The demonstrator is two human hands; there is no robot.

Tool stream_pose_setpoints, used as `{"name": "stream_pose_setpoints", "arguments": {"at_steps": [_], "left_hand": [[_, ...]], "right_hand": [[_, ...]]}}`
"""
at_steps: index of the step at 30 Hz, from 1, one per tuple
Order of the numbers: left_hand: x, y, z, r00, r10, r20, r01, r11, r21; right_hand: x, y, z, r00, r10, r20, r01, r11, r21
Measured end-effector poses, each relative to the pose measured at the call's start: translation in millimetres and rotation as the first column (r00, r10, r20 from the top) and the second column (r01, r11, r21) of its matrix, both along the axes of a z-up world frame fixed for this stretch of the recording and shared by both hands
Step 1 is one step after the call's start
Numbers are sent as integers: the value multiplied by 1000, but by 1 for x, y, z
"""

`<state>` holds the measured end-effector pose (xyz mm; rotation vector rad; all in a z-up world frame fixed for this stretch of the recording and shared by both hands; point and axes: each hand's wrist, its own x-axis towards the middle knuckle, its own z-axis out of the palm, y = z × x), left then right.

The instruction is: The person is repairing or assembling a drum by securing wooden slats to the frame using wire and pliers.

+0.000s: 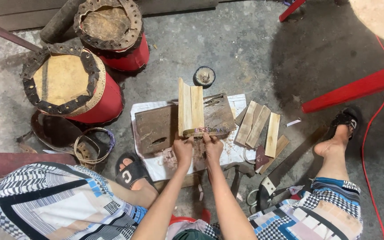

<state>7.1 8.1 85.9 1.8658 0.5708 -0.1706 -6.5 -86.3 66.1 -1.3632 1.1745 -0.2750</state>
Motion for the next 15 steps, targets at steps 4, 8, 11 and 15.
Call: {"name": "stream_pose_setpoints", "arguments": {"at_steps": [4,8,11,15], "left_hand": [[-32,-2,31,993,79,89,-84,995,54],[-47,-2,25,806,-430,406,229,860,455],[-48,-1,1,690,-614,384,259,705,660],[-55,3,-18,657,-713,243,334,565,755]], "right_hand": [[0,0,-5,1000,-3,-5,3,1000,6],[2,5,19,1000,11,-4,-11,1000,29],[2,4,23,1000,13,-13,-13,1000,28],[2,5,19,1000,24,-17,-23,1000,20]]}}
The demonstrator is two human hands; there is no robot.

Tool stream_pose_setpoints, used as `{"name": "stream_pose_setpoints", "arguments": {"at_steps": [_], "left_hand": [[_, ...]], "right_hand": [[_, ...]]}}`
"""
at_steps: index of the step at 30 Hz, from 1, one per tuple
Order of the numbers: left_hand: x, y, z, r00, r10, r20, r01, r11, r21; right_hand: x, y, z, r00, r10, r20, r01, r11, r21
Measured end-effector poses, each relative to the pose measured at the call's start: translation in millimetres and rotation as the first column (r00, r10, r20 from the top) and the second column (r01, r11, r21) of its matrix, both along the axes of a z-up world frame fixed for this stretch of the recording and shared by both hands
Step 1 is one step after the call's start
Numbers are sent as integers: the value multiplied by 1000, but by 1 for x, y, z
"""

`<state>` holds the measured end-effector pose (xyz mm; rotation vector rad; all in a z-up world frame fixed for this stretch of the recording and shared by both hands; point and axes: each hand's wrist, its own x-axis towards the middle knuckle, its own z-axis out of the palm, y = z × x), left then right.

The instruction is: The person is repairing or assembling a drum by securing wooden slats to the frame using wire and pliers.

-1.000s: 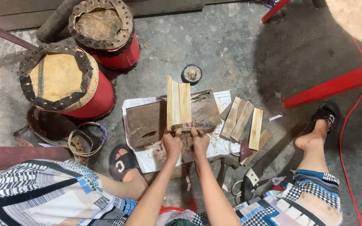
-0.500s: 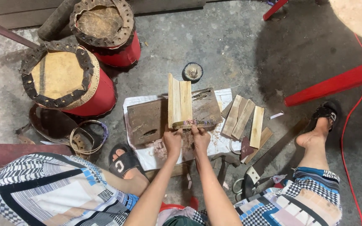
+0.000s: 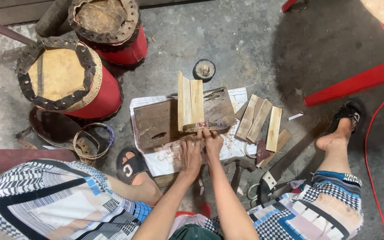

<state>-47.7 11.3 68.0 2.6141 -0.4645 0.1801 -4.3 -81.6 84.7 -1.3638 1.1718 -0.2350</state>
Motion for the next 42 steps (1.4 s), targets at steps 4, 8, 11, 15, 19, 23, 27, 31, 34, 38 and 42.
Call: {"name": "stream_pose_setpoints", "arguments": {"at_steps": [4,8,11,15,19,23,27,31,34,38,42], "left_hand": [[0,-3,3,1000,-1,-23,2,999,44],[-4,-3,-6,993,-26,-119,34,997,69],[-5,-3,-5,981,-35,-191,48,997,63],[-5,-5,-26,967,-46,-250,74,992,101],[-1,-5,-14,950,-57,-308,91,991,97],[4,-2,16,923,-66,-378,96,993,63],[6,0,20,911,-91,-403,108,994,20],[4,1,15,912,-93,-400,120,992,43],[8,-1,18,907,-90,-411,114,993,35],[11,-1,22,890,-102,-444,129,991,31],[13,1,47,907,-105,-408,130,991,35]], "right_hand": [[-4,-13,-46,1000,-6,14,6,1000,-4],[-3,-10,-46,999,-29,25,29,1000,5],[-4,-11,-54,998,-46,39,45,999,15],[-1,-4,-22,996,-68,51,65,996,60],[0,6,6,994,-87,67,80,992,101],[-10,10,32,995,-62,76,45,977,207],[-27,8,80,987,-152,61,138,974,182],[-57,-49,0,961,-273,43,266,957,115],[-66,-89,-43,919,-392,39,390,919,58],[-77,-136,-86,865,-502,13,501,861,-92],[-76,-165,-72,850,-526,6,510,822,-255]]}}
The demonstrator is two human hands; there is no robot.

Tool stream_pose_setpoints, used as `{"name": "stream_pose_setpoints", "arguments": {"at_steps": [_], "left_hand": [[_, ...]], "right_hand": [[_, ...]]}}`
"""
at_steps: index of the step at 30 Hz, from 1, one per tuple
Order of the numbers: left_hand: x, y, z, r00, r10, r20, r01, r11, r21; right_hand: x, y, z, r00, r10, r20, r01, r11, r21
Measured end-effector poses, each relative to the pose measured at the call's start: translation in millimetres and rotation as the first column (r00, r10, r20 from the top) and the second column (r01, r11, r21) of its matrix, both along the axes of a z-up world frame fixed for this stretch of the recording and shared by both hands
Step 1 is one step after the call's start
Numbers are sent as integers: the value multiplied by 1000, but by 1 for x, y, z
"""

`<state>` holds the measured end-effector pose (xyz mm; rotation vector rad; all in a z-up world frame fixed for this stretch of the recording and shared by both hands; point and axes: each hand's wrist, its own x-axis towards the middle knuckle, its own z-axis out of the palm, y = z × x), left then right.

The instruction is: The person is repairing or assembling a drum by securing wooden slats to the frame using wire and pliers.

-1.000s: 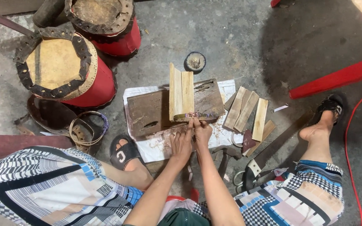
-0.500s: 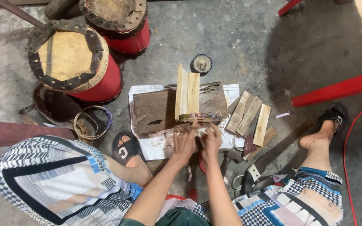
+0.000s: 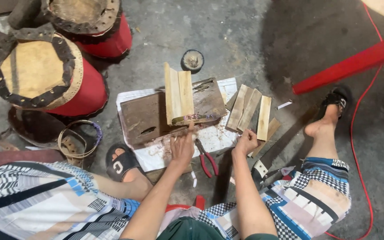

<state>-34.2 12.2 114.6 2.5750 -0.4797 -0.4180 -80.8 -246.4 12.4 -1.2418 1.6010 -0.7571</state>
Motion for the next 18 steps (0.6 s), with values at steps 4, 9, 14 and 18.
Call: {"name": "stream_pose_setpoints", "arguments": {"at_steps": [4,9,14,18], "left_hand": [[1,-2,11,999,21,-29,-21,999,-33],[-4,-2,-29,998,2,56,-2,1000,4],[-8,-2,-45,1000,16,26,-15,1000,-13],[0,4,-3,997,40,-69,-46,995,-85]], "right_hand": [[-6,-40,-61,974,62,-216,-95,985,-144],[16,21,-6,939,218,-264,-308,876,-371],[52,106,110,681,685,260,-697,715,-57],[63,124,117,543,750,378,-821,570,49]]}}
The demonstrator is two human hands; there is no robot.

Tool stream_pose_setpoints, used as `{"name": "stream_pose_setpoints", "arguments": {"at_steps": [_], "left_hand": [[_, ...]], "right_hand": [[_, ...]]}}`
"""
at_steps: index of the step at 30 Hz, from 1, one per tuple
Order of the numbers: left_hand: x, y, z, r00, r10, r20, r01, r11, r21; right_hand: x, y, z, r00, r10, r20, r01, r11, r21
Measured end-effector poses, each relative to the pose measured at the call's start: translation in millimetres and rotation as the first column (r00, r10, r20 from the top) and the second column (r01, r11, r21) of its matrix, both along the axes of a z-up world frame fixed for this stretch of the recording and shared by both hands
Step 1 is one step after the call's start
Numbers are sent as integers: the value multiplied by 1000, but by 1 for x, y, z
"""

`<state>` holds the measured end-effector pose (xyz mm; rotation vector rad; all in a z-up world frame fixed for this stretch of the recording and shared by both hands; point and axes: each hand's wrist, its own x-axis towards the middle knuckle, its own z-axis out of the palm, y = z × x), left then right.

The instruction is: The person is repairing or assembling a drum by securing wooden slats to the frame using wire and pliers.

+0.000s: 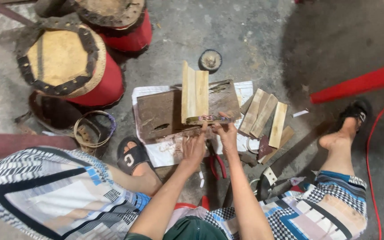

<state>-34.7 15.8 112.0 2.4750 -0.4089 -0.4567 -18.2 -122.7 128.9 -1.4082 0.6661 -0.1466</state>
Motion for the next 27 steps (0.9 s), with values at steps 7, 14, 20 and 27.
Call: {"name": "stream_pose_setpoints", "arguments": {"at_steps": [7,14,20,27], "left_hand": [[-6,16,-30,945,104,311,-38,977,-211],[11,79,-21,631,588,506,-545,800,-251],[29,103,-3,440,883,165,-796,469,-384],[45,74,9,670,735,110,-603,624,-497]], "right_hand": [[-4,-12,-74,996,-71,-49,68,996,-63],[3,17,-41,999,-34,-6,31,960,-277],[7,41,-14,997,-74,21,76,911,-405],[0,53,9,988,-57,-146,7,948,-319]]}}
